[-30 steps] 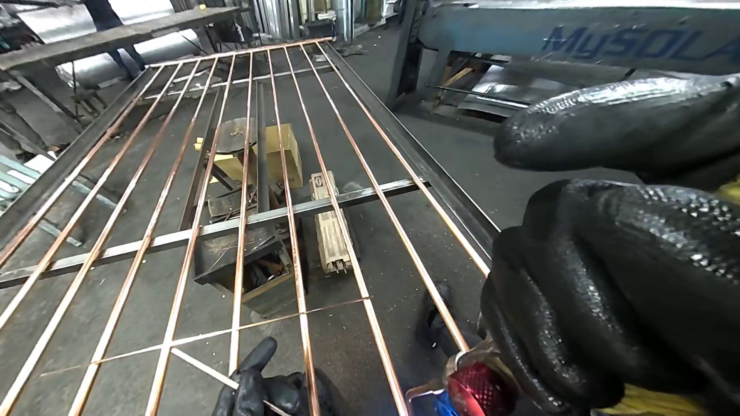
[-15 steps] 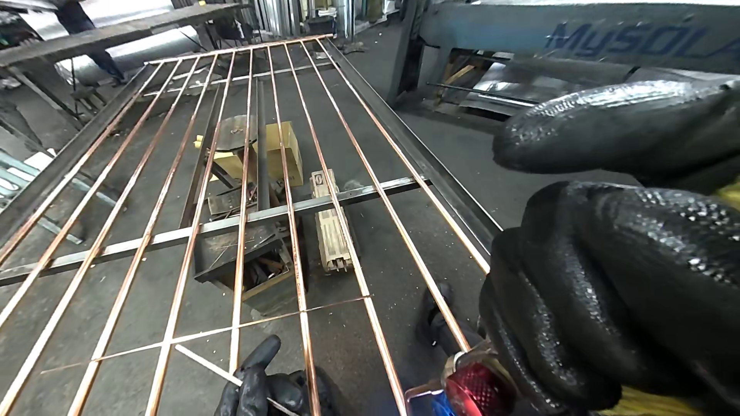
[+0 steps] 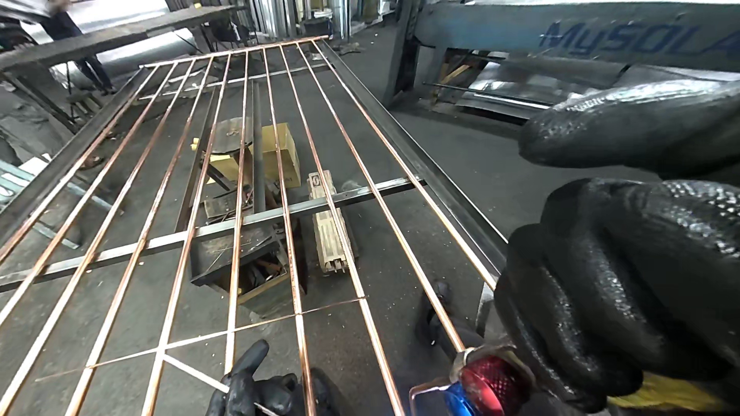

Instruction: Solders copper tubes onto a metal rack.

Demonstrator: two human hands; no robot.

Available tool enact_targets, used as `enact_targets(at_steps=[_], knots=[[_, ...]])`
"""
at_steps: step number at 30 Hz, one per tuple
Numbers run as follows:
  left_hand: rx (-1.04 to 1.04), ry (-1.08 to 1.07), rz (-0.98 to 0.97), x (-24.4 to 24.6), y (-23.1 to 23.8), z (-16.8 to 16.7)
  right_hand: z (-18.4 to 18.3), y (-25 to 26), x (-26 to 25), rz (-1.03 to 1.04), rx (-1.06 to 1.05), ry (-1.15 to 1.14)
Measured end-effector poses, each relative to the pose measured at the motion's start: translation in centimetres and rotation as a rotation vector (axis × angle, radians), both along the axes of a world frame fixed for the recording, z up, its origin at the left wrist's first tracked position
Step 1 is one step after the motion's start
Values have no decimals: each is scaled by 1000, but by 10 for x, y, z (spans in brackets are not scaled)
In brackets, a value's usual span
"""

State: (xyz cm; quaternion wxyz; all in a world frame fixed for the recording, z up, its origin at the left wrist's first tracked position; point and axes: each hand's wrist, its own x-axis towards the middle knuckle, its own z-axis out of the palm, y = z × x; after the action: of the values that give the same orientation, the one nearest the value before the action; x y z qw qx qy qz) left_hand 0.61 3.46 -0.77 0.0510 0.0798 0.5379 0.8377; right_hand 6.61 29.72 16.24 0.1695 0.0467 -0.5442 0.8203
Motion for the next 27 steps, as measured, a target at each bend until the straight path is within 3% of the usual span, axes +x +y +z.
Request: enact_targets(at_steps=[11, 21, 25, 27], knots=[[-18, -27, 15, 1, 1, 3, -13, 12, 6, 39, -55, 43], [-53, -23, 21, 1, -2, 4, -24, 14, 8, -15, 43, 48], [-19, -36, 17, 2, -4, 6, -9, 16, 16, -72, 53, 23], [1, -44, 25, 3, -4, 6, -6, 21, 25, -173, 164, -23]])
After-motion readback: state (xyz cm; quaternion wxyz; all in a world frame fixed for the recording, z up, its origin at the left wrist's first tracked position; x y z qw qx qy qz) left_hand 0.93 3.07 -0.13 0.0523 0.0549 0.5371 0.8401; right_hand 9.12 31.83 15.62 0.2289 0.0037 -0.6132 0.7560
